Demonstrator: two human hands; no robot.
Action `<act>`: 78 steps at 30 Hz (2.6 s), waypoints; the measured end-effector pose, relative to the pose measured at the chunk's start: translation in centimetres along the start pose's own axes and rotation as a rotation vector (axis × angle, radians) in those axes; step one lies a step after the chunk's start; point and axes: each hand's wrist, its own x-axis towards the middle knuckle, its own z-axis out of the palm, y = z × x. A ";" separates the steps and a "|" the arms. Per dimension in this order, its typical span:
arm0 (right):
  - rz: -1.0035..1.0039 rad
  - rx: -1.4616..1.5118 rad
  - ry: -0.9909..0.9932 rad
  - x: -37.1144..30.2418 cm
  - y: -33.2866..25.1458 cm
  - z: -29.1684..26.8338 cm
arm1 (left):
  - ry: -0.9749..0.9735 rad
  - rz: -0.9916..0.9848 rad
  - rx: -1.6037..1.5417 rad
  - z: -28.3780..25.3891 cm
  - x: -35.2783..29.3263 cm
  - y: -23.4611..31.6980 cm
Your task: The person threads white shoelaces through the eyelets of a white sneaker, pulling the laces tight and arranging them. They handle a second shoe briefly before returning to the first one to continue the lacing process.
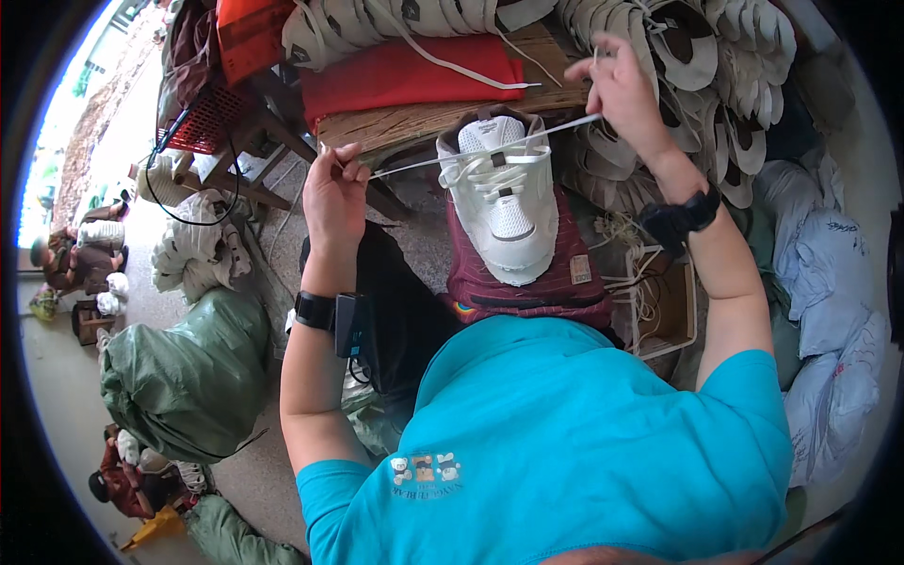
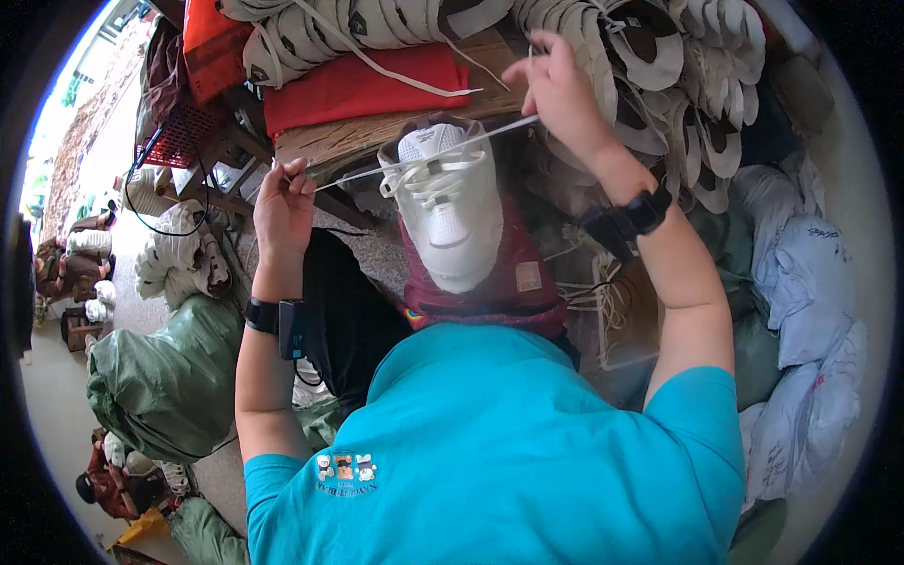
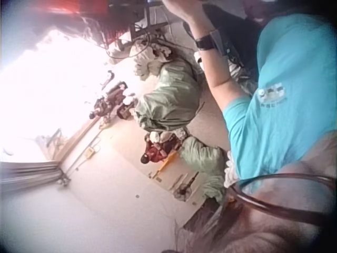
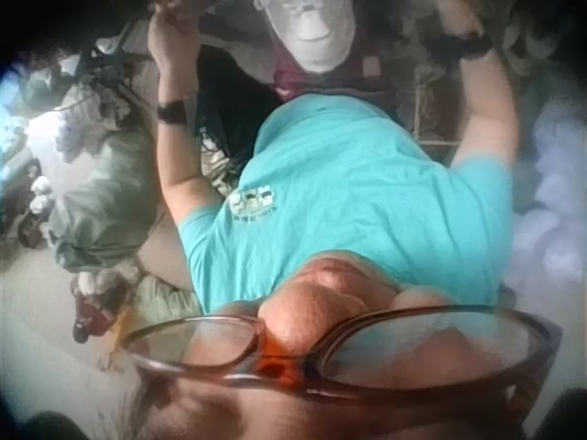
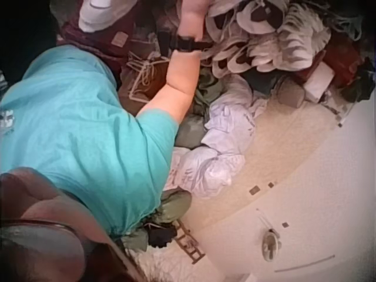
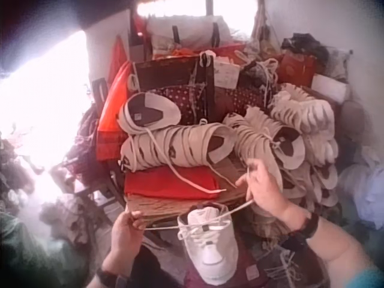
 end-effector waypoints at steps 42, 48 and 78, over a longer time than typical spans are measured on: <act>0.119 -0.160 -0.829 1.0 -1.9 1.1 | -0.557 0.319 1.834 10.1 0.2 -2.3; 0.088 -0.209 -0.878 1.3 -2.1 1.1 | -0.370 -0.313 1.300 9.1 0.5 -2.2; 0.403 0.119 -0.348 2.6 -0.6 6.8 | -0.474 -0.016 1.134 11.2 6.5 -4.1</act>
